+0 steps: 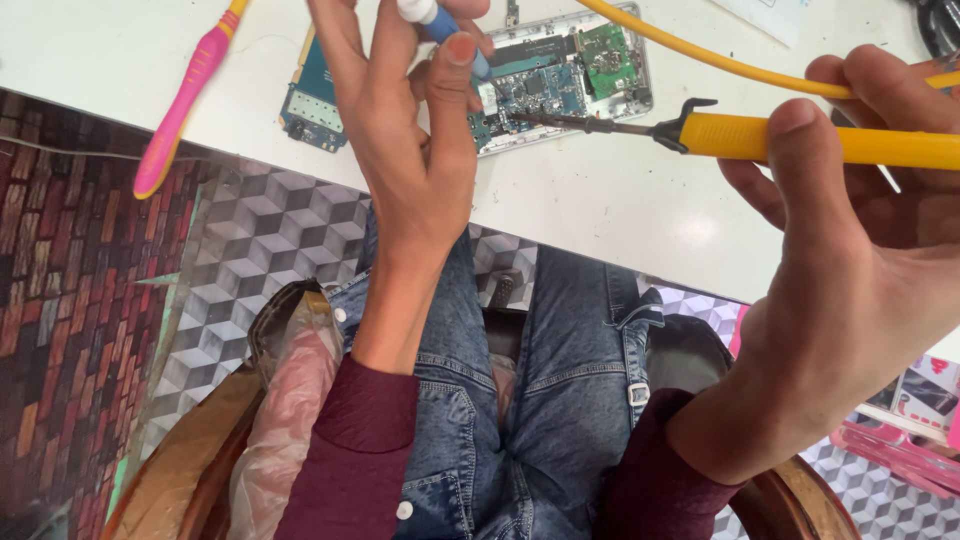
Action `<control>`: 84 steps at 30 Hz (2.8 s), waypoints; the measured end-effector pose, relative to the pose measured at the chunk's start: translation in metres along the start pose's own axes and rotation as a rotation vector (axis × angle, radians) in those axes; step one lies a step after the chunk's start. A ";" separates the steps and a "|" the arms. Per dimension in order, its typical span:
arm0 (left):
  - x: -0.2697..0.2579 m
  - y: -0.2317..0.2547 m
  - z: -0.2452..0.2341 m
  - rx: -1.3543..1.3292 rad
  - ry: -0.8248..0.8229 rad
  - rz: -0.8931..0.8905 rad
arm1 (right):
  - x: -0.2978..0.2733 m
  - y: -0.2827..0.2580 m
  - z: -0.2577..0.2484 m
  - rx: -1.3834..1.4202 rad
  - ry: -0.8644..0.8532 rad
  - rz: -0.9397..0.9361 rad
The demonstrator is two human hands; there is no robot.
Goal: The person uses a soldering iron and a small tool to work on a circuit board. They apply heat to specific points on the board while manipulating components with the other hand.
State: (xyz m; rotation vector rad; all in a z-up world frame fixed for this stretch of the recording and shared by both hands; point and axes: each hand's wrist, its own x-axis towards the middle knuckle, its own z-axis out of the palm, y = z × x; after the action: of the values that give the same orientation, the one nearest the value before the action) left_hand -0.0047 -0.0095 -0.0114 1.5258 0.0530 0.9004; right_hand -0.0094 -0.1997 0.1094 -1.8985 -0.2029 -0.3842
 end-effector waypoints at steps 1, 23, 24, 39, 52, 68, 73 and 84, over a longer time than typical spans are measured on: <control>0.000 0.000 0.001 0.010 0.008 0.010 | 0.000 0.001 -0.001 0.000 -0.006 -0.006; 0.005 0.004 -0.004 0.126 -0.091 0.037 | -0.002 0.005 -0.004 -0.042 -0.044 -0.021; 0.005 0.004 -0.004 0.131 -0.095 0.012 | -0.001 0.005 -0.004 -0.056 -0.047 -0.029; -0.004 -0.017 -0.003 0.170 -0.078 -0.016 | 0.004 -0.001 -0.014 -0.121 -0.188 0.047; -0.007 -0.012 -0.002 0.160 -0.046 0.009 | 0.044 -0.017 -0.039 -0.549 -0.883 -0.758; -0.004 0.015 0.008 0.237 0.187 0.267 | 0.011 0.019 -0.047 -0.115 -0.223 -0.162; 0.001 0.015 0.008 0.296 0.226 0.274 | 0.022 0.012 -0.034 -0.195 -0.207 -0.215; -0.002 0.015 0.005 0.279 0.158 0.088 | 0.082 0.044 -0.006 0.002 -0.054 -0.444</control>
State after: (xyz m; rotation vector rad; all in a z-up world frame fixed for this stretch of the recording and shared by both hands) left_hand -0.0103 -0.0180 0.0011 1.7214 0.2351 1.1191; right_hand 0.0800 -0.2249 0.1019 -1.8555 -0.6663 -0.6281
